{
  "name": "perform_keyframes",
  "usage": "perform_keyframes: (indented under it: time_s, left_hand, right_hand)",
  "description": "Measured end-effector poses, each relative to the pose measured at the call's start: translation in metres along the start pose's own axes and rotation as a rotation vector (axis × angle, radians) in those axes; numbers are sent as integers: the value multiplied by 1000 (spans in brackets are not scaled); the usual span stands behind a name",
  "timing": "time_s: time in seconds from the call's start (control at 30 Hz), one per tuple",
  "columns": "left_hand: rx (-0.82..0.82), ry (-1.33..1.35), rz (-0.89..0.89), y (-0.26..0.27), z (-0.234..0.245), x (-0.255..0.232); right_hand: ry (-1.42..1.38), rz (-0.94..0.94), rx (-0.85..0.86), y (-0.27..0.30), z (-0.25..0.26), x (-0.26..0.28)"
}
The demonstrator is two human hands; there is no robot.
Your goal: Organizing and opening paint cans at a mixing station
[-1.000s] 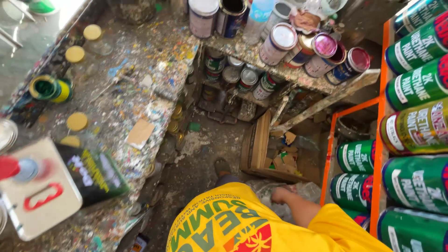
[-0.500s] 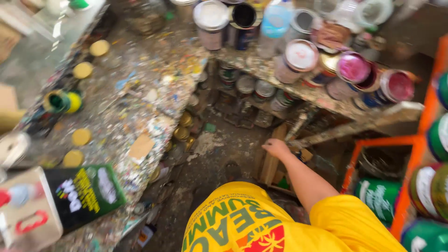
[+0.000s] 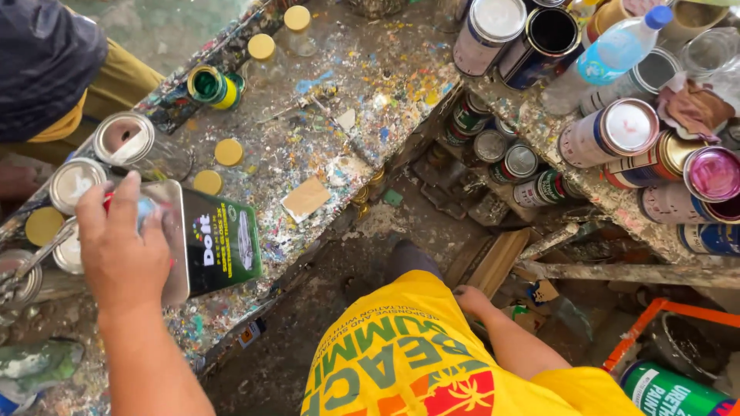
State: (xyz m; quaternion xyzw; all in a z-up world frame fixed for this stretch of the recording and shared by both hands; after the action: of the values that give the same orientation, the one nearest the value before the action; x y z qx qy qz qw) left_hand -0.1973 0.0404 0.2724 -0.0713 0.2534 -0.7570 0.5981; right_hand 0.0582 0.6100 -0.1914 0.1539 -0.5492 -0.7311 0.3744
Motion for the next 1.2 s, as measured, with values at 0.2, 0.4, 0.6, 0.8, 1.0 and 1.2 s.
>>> perform_keyframes:
  time_s: [0.2, 0.4, 0.6, 0.8, 1.0, 1.2]
  left_hand:
    - [117, -244, 35, 7, -2, 33]
    - [331, -685, -13, -30, 0, 34]
    - [224, -800, 166, -38, -18, 33]
    - [673, -466, 1051, -62, 6, 6]
    - [580, -490, 622, -62, 14, -15]
    - [639, -443, 710, -58, -9, 12]
  right_hand:
    - [201, 85, -57, -30, 69, 62]
    - [275, 249, -138, -93, 152, 125]
    - [345, 360, -138, -149, 221, 165]
    - [657, 292, 71, -183, 256, 171]
    - [748, 332, 117, -190, 274, 216]
    - [833, 509, 95, -207, 270, 265]
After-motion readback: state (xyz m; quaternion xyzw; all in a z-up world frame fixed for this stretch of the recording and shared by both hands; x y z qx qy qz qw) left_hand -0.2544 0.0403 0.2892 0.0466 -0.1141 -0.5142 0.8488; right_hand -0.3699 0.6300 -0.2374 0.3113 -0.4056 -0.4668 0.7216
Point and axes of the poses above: each hand's wrist, its own y-axis away from the middle knuckle, its own z-axis out of the back of the hand, x = y × z, the point moved 6 cm from there along -y, towards the middle knuckle, and after that the axes turned 1 degree about -x, right-handed, at the moved point
